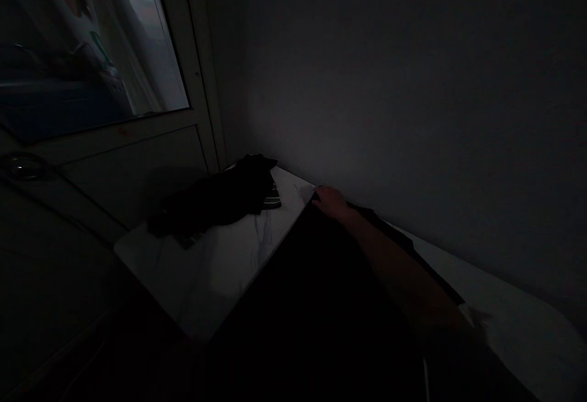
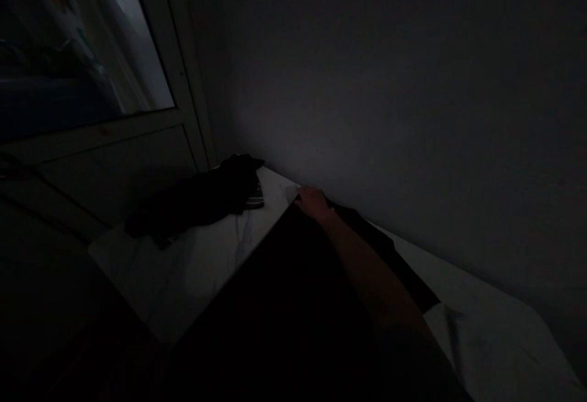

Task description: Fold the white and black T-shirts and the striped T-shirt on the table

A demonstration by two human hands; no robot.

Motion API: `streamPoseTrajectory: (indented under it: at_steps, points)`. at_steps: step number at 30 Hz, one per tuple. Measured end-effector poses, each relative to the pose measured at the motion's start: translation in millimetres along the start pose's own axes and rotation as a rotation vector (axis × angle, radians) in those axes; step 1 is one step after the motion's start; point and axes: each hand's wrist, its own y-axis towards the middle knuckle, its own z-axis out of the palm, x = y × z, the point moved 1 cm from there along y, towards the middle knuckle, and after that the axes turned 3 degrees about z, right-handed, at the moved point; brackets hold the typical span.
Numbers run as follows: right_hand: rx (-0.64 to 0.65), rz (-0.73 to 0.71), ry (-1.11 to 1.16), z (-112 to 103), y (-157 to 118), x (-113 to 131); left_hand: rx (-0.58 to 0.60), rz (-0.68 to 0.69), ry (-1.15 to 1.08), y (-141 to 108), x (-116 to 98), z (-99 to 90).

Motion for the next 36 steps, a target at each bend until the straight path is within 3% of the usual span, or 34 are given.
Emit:
streamPoseTrajectory:
  at_steps: [5,9,13,17,21,24,26,29,32,36]
  points:
    - [0.141,-0.223,0.020,9.5,-57.5,57.8,0.130,0.278,0.089,78.0,-12.6,62.8]
    - [0.104,-0.315,0.098,32.5,-101.7,84.4,0.250,0.521,0.449,127.9,-28.9,101.6]
    - [0.066,-0.289,0.122,46.5,-125.5,87.9,0.327,0.518,0.548,134.5,-24.9,109.3]
    - [0.143,-0.259,0.146,43.8,-125.9,85.5,0.390,0.464,0.567,128.5,-14.5,108.2]
    - [0.087,-0.141,0.149,29.0,-95.6,68.2,0.411,0.460,0.561,128.6,-11.1,110.6]
    - [-0.028,0.208,0.129,13.3,-64.4,31.9,0.429,0.447,0.559,127.4,-9.3,112.0]
    - [-0.033,0.440,0.138,5.4,-52.2,2.8,0.436,0.440,0.561,125.9,-7.9,112.0]
    - [0.021,0.579,0.164,2.4,-52.5,-31.1,0.409,0.448,0.567,135.5,-8.7,113.2]
    - [0.037,0.604,0.192,9.1,-64.8,-46.4,0.360,0.490,0.549,179.0,-20.8,122.9]
    - [0.016,0.621,0.259,22.2,-74.1,-47.5,0.411,0.650,0.433,284.2,-58.1,161.1]
